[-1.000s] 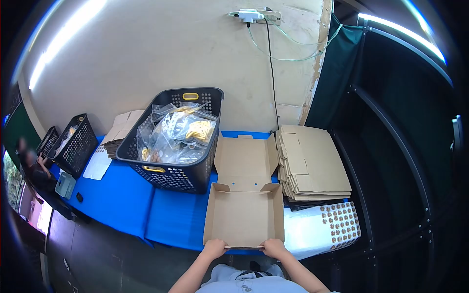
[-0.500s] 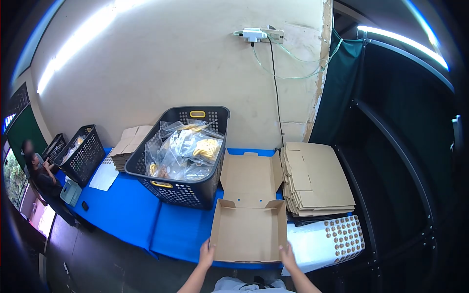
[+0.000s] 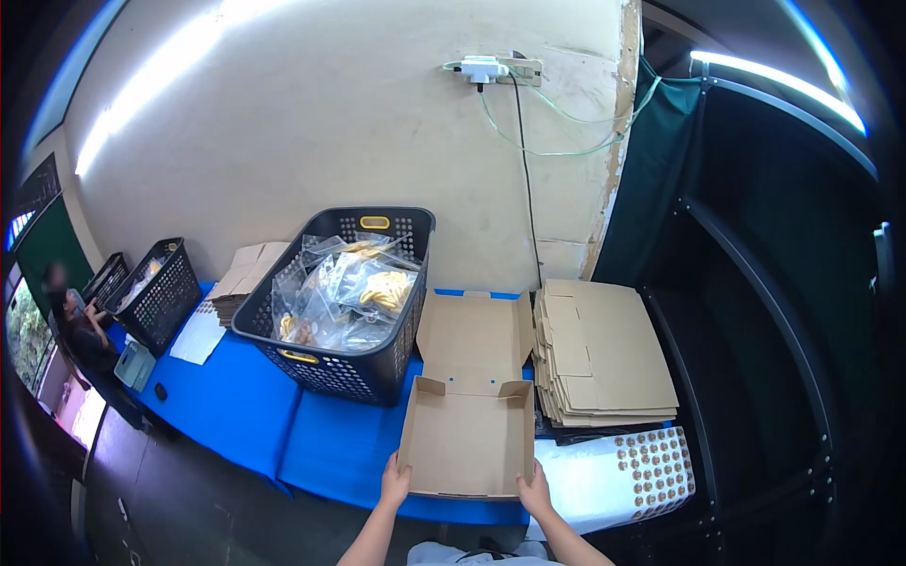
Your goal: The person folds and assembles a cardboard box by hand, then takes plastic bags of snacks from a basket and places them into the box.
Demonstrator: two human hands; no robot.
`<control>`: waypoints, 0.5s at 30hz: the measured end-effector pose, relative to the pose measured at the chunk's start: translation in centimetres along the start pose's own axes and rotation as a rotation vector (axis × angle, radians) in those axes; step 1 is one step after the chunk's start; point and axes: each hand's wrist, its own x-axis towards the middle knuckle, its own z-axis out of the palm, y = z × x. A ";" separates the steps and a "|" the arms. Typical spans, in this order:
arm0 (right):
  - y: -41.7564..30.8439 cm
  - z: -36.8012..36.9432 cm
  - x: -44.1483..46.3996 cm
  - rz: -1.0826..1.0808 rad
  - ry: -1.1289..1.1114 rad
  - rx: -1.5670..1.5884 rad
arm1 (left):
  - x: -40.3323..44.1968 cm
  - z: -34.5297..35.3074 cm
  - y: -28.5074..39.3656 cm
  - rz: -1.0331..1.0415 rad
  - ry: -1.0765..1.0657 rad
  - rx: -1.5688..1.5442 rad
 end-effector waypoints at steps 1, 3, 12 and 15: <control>0.4 0.1 -0.1 -0.025 0.007 0.028 | -0.2 -0.2 0.3 -0.024 -0.001 -0.025; 0.1 -0.2 -0.1 -0.059 -0.001 0.050 | -1.0 -0.4 1.6 -0.054 0.013 -0.057; -9.6 -3.1 1.0 -0.388 0.160 -0.249 | -1.9 -3.6 14.0 0.289 0.384 0.162; -15.6 -1.9 3.1 -0.529 0.238 -0.226 | 1.0 -6.7 16.7 0.519 0.455 0.325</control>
